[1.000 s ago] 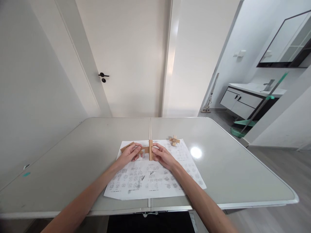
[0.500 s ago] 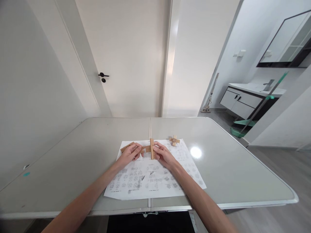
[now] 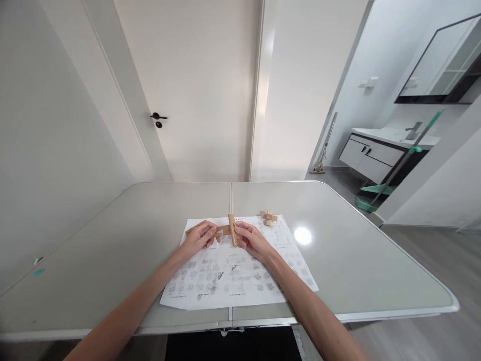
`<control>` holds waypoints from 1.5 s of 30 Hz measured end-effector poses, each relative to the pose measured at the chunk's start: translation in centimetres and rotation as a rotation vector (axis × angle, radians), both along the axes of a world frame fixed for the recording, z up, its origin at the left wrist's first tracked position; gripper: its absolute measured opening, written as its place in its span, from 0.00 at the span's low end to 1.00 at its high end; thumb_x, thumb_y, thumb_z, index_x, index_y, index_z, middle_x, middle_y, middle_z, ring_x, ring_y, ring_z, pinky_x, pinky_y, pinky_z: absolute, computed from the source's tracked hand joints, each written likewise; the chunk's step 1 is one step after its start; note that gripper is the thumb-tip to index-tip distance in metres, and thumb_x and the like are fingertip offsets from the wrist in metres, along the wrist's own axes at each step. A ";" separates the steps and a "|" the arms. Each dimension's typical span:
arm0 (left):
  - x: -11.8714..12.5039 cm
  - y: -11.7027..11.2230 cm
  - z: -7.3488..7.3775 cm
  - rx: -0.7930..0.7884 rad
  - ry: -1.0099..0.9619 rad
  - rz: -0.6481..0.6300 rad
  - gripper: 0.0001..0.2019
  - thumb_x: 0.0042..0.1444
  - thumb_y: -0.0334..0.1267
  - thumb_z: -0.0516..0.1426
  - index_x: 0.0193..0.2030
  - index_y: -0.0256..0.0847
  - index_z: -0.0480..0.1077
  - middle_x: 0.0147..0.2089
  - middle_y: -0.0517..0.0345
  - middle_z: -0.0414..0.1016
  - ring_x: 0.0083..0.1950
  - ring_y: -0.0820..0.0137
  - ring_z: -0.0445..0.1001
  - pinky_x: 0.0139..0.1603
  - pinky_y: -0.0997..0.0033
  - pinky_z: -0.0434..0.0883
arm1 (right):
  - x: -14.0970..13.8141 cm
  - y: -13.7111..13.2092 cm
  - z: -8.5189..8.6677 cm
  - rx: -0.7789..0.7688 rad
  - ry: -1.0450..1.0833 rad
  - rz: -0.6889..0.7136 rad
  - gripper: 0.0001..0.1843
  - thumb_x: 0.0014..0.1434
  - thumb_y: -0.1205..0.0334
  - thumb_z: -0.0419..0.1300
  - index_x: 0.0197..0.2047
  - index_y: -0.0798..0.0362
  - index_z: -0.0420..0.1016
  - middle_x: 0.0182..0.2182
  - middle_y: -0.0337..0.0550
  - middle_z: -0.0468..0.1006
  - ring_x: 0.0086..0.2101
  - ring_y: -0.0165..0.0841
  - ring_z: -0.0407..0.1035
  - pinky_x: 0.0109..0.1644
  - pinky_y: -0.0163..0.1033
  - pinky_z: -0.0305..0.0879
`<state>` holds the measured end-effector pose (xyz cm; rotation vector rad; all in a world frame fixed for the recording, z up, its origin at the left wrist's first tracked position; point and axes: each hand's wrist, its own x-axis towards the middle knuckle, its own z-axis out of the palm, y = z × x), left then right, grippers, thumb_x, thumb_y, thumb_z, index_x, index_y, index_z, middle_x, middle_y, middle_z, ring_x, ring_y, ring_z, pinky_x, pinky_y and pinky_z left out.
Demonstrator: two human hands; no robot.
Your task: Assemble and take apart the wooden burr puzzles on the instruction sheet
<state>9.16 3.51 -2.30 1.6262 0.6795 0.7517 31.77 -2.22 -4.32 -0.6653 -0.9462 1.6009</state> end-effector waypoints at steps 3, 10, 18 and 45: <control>0.0 -0.1 0.2 -0.008 0.009 -0.006 0.23 0.66 0.61 0.57 0.42 0.40 0.68 0.34 0.55 0.79 0.24 0.76 0.61 0.24 0.74 0.56 | 0.0 0.1 0.0 0.003 -0.012 -0.003 0.18 0.57 0.50 0.74 0.41 0.53 0.77 0.20 0.28 0.61 0.19 0.23 0.46 0.23 0.34 0.45; 0.2 -0.1 0.1 -0.028 0.009 -0.035 0.23 0.66 0.62 0.57 0.42 0.40 0.68 0.34 0.56 0.79 0.23 0.77 0.61 0.24 0.75 0.55 | -0.1 0.2 -0.5 0.021 -0.023 -0.048 0.18 0.56 0.49 0.74 0.41 0.53 0.78 0.18 0.27 0.61 0.18 0.22 0.46 0.23 0.33 0.44; 0.2 -0.3 0.2 -0.032 -0.009 -0.049 0.22 0.67 0.60 0.56 0.42 0.40 0.67 0.35 0.56 0.79 0.23 0.77 0.61 0.24 0.75 0.55 | -0.2 0.3 -0.8 0.054 -0.026 -0.086 0.19 0.56 0.50 0.74 0.43 0.53 0.79 0.15 0.24 0.58 0.17 0.22 0.43 0.23 0.33 0.42; 0.3 -0.1 -0.1 -0.022 -0.007 -0.059 0.21 0.68 0.59 0.56 0.40 0.40 0.66 0.36 0.56 0.79 0.23 0.78 0.61 0.23 0.75 0.55 | 0.0 0.5 -0.6 0.007 -0.005 -0.103 0.17 0.52 0.52 0.75 0.36 0.54 0.79 0.18 0.29 0.63 0.16 0.21 0.46 0.18 0.31 0.42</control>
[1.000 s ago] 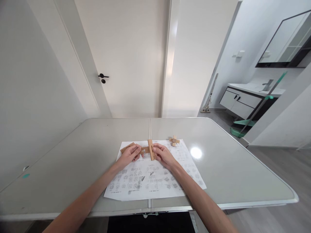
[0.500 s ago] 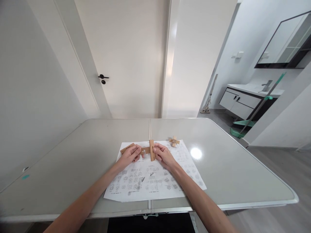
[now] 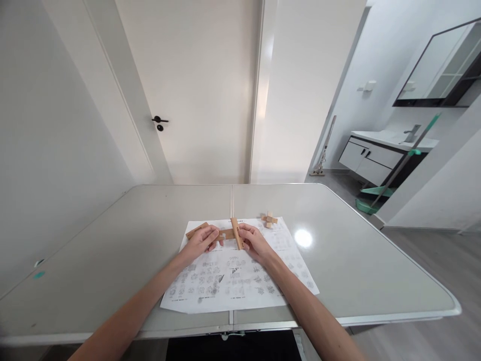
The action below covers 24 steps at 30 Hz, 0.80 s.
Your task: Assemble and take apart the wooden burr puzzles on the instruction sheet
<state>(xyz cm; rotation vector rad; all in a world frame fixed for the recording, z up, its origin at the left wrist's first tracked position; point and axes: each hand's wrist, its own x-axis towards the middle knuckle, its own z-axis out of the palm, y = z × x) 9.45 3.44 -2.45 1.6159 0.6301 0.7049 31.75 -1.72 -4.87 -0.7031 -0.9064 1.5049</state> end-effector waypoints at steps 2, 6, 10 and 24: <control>0.0 0.0 0.1 0.005 -0.002 -0.001 0.21 0.68 0.59 0.56 0.40 0.40 0.66 0.36 0.55 0.80 0.23 0.79 0.61 0.24 0.75 0.55 | 0.0 0.0 0.1 0.003 0.003 -0.013 0.17 0.52 0.52 0.76 0.37 0.54 0.78 0.18 0.29 0.62 0.17 0.21 0.46 0.19 0.31 0.42; 0.2 -0.1 0.3 0.008 -0.004 0.003 0.21 0.68 0.59 0.56 0.40 0.40 0.66 0.36 0.55 0.80 0.23 0.79 0.60 0.23 0.75 0.54 | 0.2 0.0 0.1 0.012 0.004 -0.042 0.18 0.52 0.51 0.76 0.38 0.53 0.78 0.17 0.27 0.60 0.17 0.21 0.44 0.20 0.30 0.44; 0.3 -0.1 0.3 0.010 -0.007 0.009 0.22 0.68 0.60 0.56 0.40 0.40 0.67 0.36 0.55 0.80 0.22 0.79 0.59 0.23 0.74 0.53 | 0.2 0.1 -0.1 0.020 -0.001 -0.059 0.19 0.52 0.50 0.76 0.39 0.53 0.78 0.15 0.26 0.59 0.17 0.22 0.45 0.21 0.29 0.47; 0.1 0.0 0.5 0.077 0.045 0.042 0.23 0.67 0.62 0.54 0.39 0.42 0.66 0.35 0.54 0.81 0.22 0.77 0.61 0.24 0.74 0.57 | 0.4 -0.1 0.2 0.007 -0.015 -0.030 0.16 0.54 0.52 0.73 0.38 0.52 0.75 0.17 0.27 0.60 0.16 0.22 0.46 0.20 0.30 0.46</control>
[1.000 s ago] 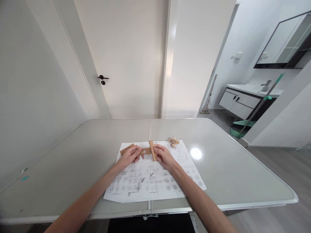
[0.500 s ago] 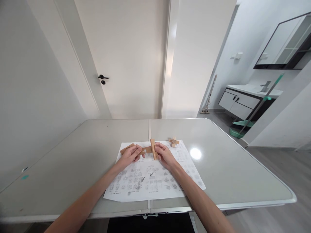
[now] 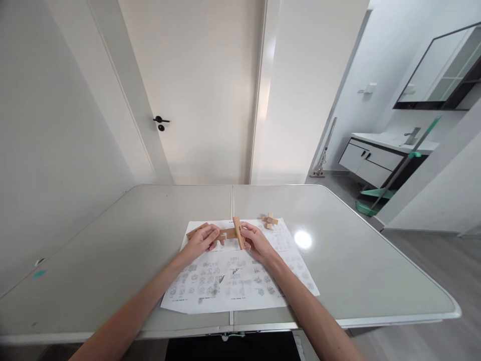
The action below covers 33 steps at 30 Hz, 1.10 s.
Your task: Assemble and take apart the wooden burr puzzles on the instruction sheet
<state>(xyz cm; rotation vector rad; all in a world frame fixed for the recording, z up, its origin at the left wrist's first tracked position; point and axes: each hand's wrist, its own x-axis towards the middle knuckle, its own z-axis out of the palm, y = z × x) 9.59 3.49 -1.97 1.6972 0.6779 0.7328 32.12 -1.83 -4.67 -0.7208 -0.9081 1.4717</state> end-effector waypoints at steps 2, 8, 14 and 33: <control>-0.2 0.2 -0.1 0.024 0.020 0.043 0.23 0.67 0.63 0.54 0.39 0.42 0.67 0.35 0.54 0.81 0.22 0.77 0.62 0.23 0.74 0.57 | 0.4 0.0 0.3 0.005 0.001 -0.032 0.16 0.55 0.52 0.72 0.34 0.52 0.72 0.18 0.28 0.59 0.17 0.22 0.46 0.19 0.31 0.46; -1.0 0.7 -0.5 0.186 0.157 0.262 0.20 0.69 0.59 0.52 0.40 0.43 0.69 0.36 0.56 0.83 0.22 0.75 0.63 0.27 0.72 0.62 | 1.8 0.4 0.4 0.009 -0.051 -0.216 0.15 0.58 0.51 0.68 0.40 0.49 0.70 0.22 0.28 0.62 0.18 0.24 0.51 0.20 0.30 0.53; -0.7 0.1 -0.9 0.428 0.350 0.414 0.11 0.67 0.48 0.56 0.38 0.46 0.71 0.30 0.61 0.82 0.28 0.67 0.73 0.38 0.68 0.65 | 0.7 0.6 -0.6 -0.010 -0.285 -0.282 0.27 0.55 0.55 0.70 0.56 0.50 0.71 0.25 0.28 0.71 0.18 0.26 0.64 0.22 0.33 0.63; -0.8 -0.8 -1.1 0.682 0.601 0.281 0.12 0.69 0.50 0.55 0.47 0.47 0.74 0.22 0.63 0.74 0.23 0.63 0.72 0.30 0.67 0.58 | -0.3 -0.1 -1.4 0.149 -0.968 -0.454 0.13 0.63 0.51 0.62 0.47 0.48 0.73 0.25 0.38 0.79 0.25 0.37 0.71 0.32 0.40 0.61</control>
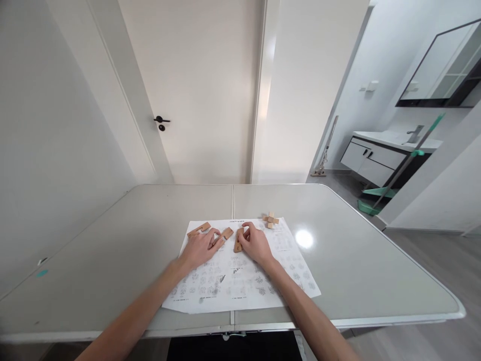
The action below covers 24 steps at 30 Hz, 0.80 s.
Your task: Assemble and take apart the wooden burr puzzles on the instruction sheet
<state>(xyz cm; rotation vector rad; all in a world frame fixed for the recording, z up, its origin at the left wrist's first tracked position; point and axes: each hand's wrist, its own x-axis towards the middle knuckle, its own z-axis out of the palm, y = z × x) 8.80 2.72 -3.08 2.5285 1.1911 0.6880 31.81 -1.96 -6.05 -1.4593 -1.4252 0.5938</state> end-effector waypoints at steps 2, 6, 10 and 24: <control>0.0 0.0 -0.1 0.012 0.010 0.002 0.12 0.68 0.49 0.55 0.48 0.46 0.74 0.22 0.62 0.74 0.24 0.63 0.73 0.29 0.67 0.58 | 0.0 -0.1 0.0 0.004 -0.054 0.005 0.12 0.63 0.52 0.62 0.47 0.48 0.74 0.25 0.38 0.79 0.25 0.38 0.71 0.32 0.40 0.60; -0.1 0.1 -0.3 0.033 0.014 0.006 0.11 0.68 0.48 0.56 0.49 0.46 0.74 0.21 0.63 0.72 0.23 0.63 0.72 0.29 0.67 0.59 | -0.1 -0.2 0.0 0.008 -0.120 0.043 0.13 0.66 0.49 0.59 0.48 0.46 0.74 0.27 0.38 0.81 0.24 0.38 0.70 0.32 0.40 0.58; -0.2 0.0 -0.2 0.073 -0.014 -0.001 0.10 0.68 0.46 0.55 0.48 0.46 0.73 0.25 0.61 0.73 0.28 0.63 0.75 0.33 0.67 0.64 | -0.4 -0.4 0.1 0.017 -0.138 0.103 0.15 0.68 0.46 0.57 0.49 0.46 0.74 0.29 0.39 0.81 0.24 0.37 0.70 0.32 0.39 0.59; 0.0 0.0 0.0 0.208 -0.053 -0.126 0.17 0.59 0.42 0.64 0.54 0.45 0.69 0.55 0.49 0.75 0.58 0.52 0.73 0.61 0.50 0.68 | -1.2 -1.3 1.3 0.078 -0.145 0.380 0.13 0.67 0.59 0.57 0.53 0.45 0.77 0.30 0.36 0.81 0.24 0.33 0.67 0.35 0.38 0.60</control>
